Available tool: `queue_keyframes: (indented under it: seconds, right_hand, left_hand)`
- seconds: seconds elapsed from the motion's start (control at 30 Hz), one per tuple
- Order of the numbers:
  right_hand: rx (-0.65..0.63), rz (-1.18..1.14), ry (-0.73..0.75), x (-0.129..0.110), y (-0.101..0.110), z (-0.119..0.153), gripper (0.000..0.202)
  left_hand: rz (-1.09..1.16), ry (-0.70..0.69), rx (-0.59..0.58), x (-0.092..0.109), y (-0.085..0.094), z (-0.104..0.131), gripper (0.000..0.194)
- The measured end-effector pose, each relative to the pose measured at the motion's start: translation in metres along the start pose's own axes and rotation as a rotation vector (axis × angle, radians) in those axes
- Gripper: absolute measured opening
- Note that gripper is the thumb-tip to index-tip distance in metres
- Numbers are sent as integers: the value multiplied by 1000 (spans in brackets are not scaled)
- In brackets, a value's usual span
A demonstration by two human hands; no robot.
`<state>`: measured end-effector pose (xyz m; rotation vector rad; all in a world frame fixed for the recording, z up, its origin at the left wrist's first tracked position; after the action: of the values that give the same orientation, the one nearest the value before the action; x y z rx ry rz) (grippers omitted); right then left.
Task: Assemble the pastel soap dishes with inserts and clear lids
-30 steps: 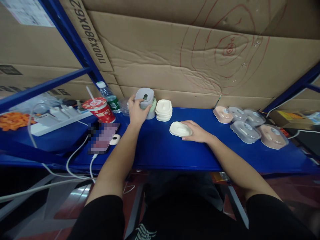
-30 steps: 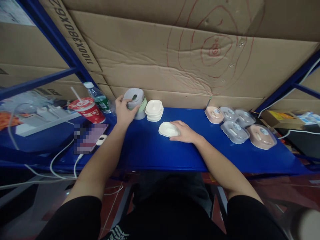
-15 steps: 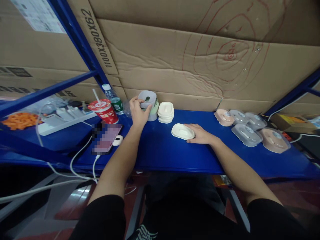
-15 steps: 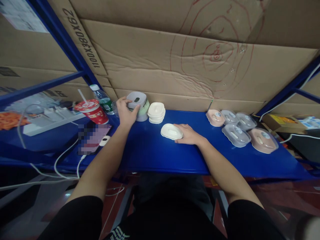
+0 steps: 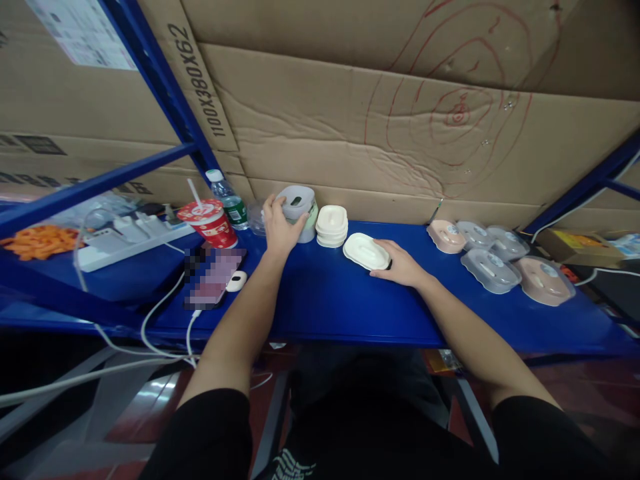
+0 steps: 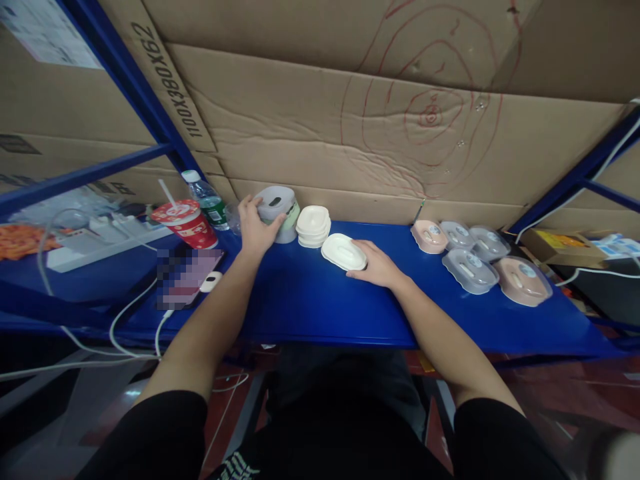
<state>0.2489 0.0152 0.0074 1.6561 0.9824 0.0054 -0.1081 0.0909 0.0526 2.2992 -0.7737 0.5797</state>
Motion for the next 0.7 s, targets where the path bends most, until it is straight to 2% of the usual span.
queue_keyframes:
  seconds: [0.2,0.37,0.53,0.7]
  right_hand:
    - [7,-4,7,3,-3,1,102]
    - [48,-5,-7,7,-3,1,100]
    - [39,0,-23,9,-4,1,101]
    - [30,-8,-26,8,-3,2,101]
  left_hand:
    - [7,31,-29,1,-1,0,85]
    - [14,69,-39,5,2,2,76]
    - [-9,100,21,9,10,2,64]
    - [-52,76,-7,11,7,3,68]
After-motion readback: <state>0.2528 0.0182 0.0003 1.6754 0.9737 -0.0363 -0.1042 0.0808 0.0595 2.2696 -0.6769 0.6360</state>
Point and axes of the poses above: each hand's wrist, its own z-axis away from the middle knuckle, its own y-axis out of the back of the hand, x = y × z, the point moved 8 cm from there along -z, towards the middle knuckle, and after that the axes turned 2 degrees about -y, right-handed, at the moved point
